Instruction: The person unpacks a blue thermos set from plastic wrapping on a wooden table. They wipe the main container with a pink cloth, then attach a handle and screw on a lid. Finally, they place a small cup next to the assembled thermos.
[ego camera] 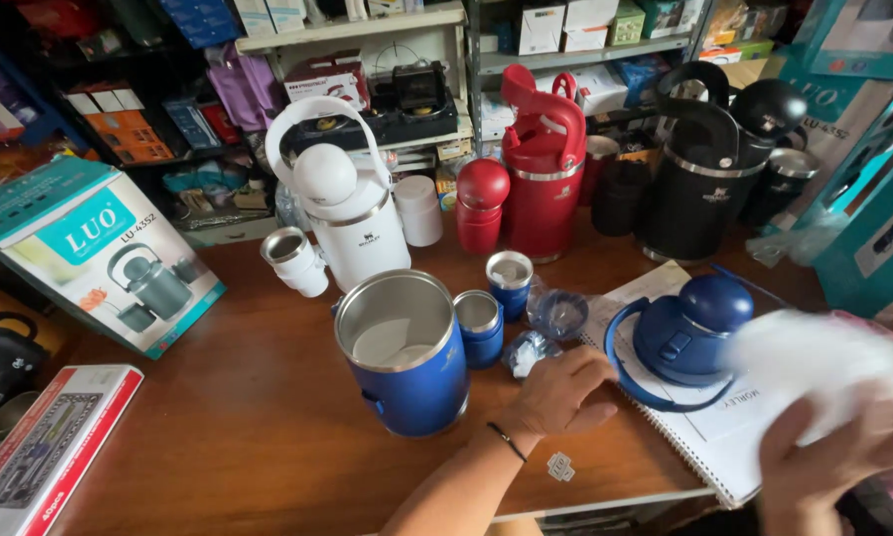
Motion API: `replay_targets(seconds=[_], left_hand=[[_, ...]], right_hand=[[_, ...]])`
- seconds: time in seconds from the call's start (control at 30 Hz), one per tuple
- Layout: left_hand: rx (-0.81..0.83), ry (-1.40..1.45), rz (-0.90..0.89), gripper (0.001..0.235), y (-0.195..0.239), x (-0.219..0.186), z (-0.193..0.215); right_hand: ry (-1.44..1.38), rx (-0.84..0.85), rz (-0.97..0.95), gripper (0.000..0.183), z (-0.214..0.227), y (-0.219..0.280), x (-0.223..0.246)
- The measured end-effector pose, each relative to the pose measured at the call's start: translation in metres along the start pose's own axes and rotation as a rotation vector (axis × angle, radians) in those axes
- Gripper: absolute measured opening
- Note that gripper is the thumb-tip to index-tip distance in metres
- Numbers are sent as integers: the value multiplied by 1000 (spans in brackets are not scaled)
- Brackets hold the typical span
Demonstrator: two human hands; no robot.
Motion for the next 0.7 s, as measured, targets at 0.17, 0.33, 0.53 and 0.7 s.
replay_targets(seconds=[0.17, 0.33, 0.53, 0.7], left_hand=[[240, -56, 41, 54, 4, 3, -23], [204, -83, 35, 54, 3, 2, -21], [192, -92, 41, 57, 6, 2, -19], [146, -82, 53, 51, 5, 5, -18]], right_hand=[[-1, 215, -133, 53, -33, -40, -71], [-17, 214, -132, 38, -29, -16, -58], [-41, 272, -160, 33, -45, 18, -59], [-208, 128, -201, 18, -16, -1, -27]])
Point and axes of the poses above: each hand's wrist, its own y-axis away from the middle knuckle, its own z-axis out of the back of the hand, x = y × z, the point moved 8 cm from there along -y, towards the middle knuckle, and after that the axes turned 3 degrees about x, right-handed, at the moved point
